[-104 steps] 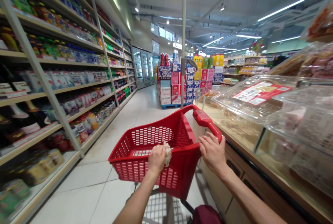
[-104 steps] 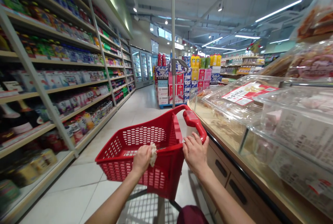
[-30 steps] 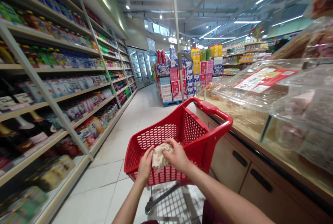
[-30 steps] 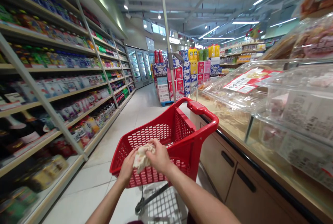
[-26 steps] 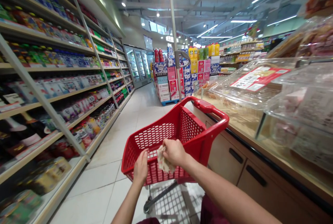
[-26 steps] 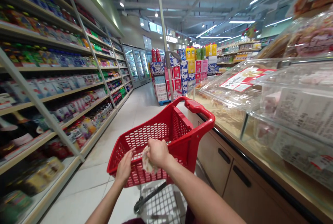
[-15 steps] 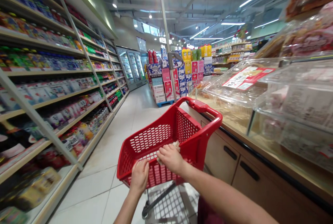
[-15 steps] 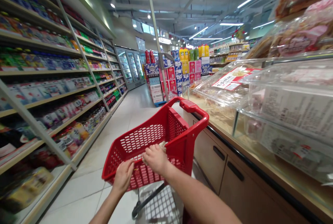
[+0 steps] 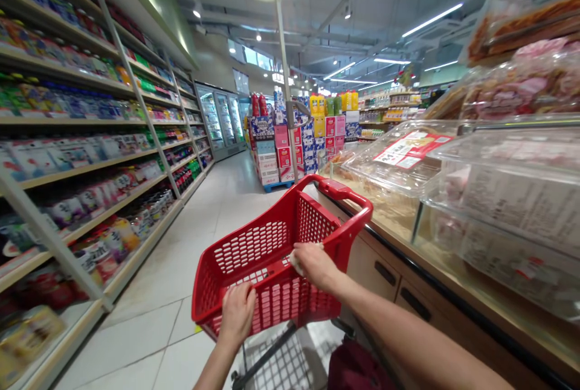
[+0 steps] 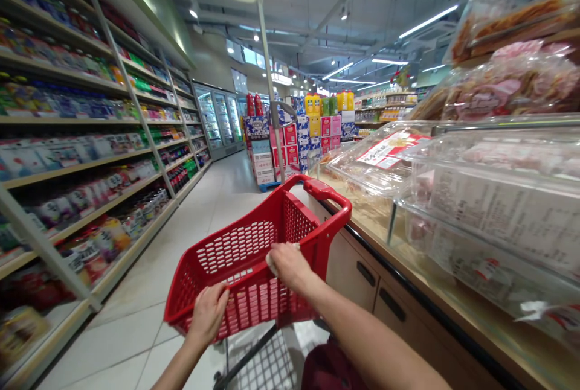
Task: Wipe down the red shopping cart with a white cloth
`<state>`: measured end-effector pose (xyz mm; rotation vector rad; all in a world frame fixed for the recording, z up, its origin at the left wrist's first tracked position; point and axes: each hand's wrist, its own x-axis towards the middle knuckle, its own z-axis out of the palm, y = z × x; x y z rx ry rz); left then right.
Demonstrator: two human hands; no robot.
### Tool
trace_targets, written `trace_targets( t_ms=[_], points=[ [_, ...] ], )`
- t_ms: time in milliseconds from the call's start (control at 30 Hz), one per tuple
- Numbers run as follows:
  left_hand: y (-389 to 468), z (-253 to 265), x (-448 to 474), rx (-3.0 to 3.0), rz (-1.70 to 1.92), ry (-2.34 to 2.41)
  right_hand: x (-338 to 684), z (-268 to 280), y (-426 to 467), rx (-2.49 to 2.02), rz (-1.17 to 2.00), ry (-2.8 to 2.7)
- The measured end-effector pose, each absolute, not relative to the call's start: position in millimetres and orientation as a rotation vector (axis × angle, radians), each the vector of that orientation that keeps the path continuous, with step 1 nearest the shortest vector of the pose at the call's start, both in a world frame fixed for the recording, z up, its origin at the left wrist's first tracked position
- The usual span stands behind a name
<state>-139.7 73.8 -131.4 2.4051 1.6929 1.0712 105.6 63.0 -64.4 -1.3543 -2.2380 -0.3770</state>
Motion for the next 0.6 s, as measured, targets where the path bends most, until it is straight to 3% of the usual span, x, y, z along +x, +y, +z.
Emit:
trace_targets(
  t_ms=[200, 333, 433, 600],
  points=[
    [77.5, -129.5, -143.0, 2.395, 1.068, 1.696, 209.0, -13.0, 63.9, -1.715, -0.606, -1.900],
    [74.8, -125.3, -145.8, 2.326, 1.022, 1.741, 186.5, -31.2, 68.5, -1.629, -0.593, -2.029],
    [68.3, -115.6, -137.2, 2.212, 0.974, 1.737, 135.3, -61.9, 71.2, -1.337, -0.353, -2.204],
    [59.2, -77.3, -85.0, 2.011, 1.082, 1.360, 81.1, -72.3, 53.7, -1.215, 0.107, -1.851]
  ],
)
